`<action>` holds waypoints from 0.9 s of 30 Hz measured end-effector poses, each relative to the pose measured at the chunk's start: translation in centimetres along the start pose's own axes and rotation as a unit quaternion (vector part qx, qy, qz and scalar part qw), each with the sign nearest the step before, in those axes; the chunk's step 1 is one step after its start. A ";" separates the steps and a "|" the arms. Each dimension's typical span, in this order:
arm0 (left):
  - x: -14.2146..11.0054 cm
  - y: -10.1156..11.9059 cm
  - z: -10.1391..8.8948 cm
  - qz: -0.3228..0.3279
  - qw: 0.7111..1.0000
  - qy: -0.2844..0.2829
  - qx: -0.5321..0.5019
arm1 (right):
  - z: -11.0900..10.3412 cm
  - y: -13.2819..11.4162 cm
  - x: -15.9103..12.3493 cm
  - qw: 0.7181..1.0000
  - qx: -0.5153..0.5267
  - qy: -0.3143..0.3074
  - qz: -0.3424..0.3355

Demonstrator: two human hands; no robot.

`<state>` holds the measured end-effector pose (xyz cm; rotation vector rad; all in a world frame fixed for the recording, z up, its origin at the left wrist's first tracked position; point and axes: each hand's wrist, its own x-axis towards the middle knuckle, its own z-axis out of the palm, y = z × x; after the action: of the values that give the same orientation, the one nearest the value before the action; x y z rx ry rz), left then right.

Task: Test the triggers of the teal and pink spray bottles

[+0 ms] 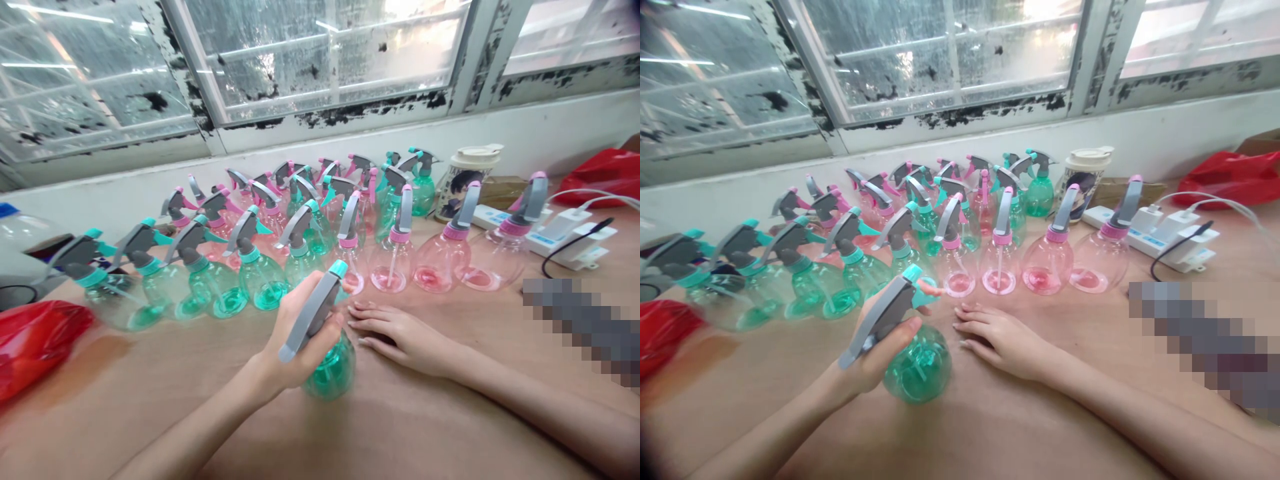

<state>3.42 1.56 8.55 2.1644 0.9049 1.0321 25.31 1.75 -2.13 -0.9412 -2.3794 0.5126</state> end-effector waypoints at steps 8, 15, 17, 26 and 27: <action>-0.3 0.4 0.2 -0.018 1.000 0.003 -0.009 | 0.2 0.3 0.0 1.000 -0.006 -0.006 -0.003; -0.4 0.7 0.2 -0.019 1.000 0.009 -0.013 | 0.2 0.4 0.0 1.000 -0.021 -0.017 -0.003; -0.4 0.6 0.3 -0.021 1.000 0.009 -0.016 | 0.1 0.3 0.0 1.000 -0.017 -0.014 -0.004; -0.3 0.5 0.3 -0.026 0.999 0.010 -0.022 | 0.1 0.1 0.0 1.000 -0.004 -0.002 -0.007; -0.3 0.6 0.3 -0.026 0.999 0.012 -0.019 | 0.1 0.1 0.0 1.000 -0.003 -0.001 -0.008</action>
<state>3.70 0.95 8.68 2.0898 0.9411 1.0442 25.35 1.82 -2.27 -0.9238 -2.3894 0.4996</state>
